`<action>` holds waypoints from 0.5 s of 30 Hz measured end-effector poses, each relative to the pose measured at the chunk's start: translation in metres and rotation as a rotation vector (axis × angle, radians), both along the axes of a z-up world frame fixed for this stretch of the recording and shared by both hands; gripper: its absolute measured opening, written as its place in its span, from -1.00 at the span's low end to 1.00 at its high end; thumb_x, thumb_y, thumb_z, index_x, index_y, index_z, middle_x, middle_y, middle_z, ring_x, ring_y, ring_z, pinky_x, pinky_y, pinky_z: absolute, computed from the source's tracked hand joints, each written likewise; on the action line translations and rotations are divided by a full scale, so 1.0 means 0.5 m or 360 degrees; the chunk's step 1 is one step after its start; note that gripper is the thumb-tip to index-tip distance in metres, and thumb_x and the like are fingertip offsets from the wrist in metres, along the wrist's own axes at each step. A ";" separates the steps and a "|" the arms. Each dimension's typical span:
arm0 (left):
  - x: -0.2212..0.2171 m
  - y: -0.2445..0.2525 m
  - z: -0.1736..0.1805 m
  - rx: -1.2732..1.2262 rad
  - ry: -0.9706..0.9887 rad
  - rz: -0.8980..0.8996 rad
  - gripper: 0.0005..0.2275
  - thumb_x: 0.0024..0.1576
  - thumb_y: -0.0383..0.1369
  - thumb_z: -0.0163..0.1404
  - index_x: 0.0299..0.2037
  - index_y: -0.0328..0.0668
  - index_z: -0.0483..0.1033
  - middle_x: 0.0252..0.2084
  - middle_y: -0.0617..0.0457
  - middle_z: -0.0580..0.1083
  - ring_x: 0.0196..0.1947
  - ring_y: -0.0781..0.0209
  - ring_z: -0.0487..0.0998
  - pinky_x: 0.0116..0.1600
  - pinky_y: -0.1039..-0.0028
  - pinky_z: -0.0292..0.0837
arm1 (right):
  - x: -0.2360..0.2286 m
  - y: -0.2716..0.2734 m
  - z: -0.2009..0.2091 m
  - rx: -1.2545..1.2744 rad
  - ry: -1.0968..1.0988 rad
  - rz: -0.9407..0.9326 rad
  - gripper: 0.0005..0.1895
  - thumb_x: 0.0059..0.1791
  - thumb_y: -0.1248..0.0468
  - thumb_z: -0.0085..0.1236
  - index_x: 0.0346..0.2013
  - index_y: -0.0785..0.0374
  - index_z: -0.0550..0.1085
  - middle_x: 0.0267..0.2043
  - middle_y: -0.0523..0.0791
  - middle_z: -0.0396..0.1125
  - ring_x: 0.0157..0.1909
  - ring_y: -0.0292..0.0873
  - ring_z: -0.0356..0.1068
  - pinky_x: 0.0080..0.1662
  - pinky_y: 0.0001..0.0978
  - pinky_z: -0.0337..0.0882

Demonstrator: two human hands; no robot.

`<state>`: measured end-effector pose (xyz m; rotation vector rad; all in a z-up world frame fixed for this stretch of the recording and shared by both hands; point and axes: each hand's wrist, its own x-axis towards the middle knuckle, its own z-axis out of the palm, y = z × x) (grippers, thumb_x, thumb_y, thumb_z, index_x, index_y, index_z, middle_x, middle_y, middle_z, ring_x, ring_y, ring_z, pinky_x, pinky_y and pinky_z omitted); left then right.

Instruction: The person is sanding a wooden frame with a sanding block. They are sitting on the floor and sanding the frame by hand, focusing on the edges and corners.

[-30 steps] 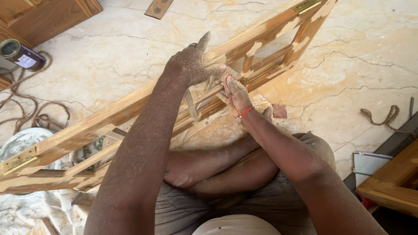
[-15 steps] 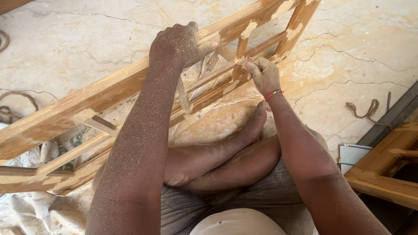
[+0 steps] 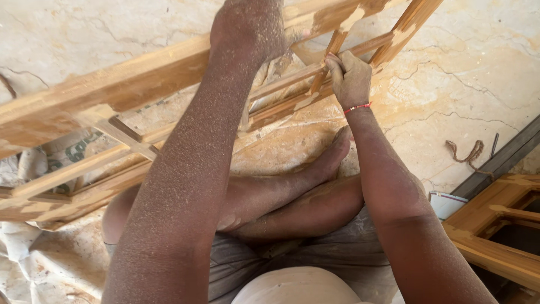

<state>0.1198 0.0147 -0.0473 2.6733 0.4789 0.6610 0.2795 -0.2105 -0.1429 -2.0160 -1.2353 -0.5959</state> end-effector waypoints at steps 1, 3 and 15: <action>0.002 0.003 -0.013 -0.0128 -0.0036 -0.0028 -0.53 0.15 0.10 0.09 -0.05 -0.18 0.60 -0.28 -0.12 0.62 -0.25 -0.01 0.67 -0.16 0.13 0.57 | 0.002 -0.001 -0.018 0.0008 0.0038 -0.0071 -0.67 0.12 0.32 0.31 -0.41 0.38 0.37 -0.40 0.04 0.41 -0.36 -0.07 0.47 -0.29 -0.26 0.44; 0.015 0.002 -0.032 -0.0251 -0.0043 -0.0047 -0.68 0.23 -0.04 0.08 -0.12 -0.12 0.65 -0.35 -0.04 0.63 -0.32 0.10 0.67 -0.21 0.18 0.58 | 0.008 -0.003 -0.052 0.0053 0.0242 -0.0166 -0.60 0.13 0.31 0.31 -0.46 0.37 0.30 -0.48 0.00 0.35 -0.44 -0.16 0.39 -0.34 -0.29 0.39; 0.015 -0.017 -0.061 -0.0459 -0.0008 0.0079 -0.71 0.25 -0.09 0.01 -0.19 -0.13 0.64 -0.52 -0.04 0.58 -0.52 0.22 0.63 -0.41 0.30 0.57 | 0.021 0.000 -0.045 -0.0179 -0.0298 -0.0444 -0.58 0.16 0.14 0.30 -0.47 0.25 0.38 -0.54 -0.13 0.27 -0.49 -0.22 0.22 -0.40 -0.27 0.26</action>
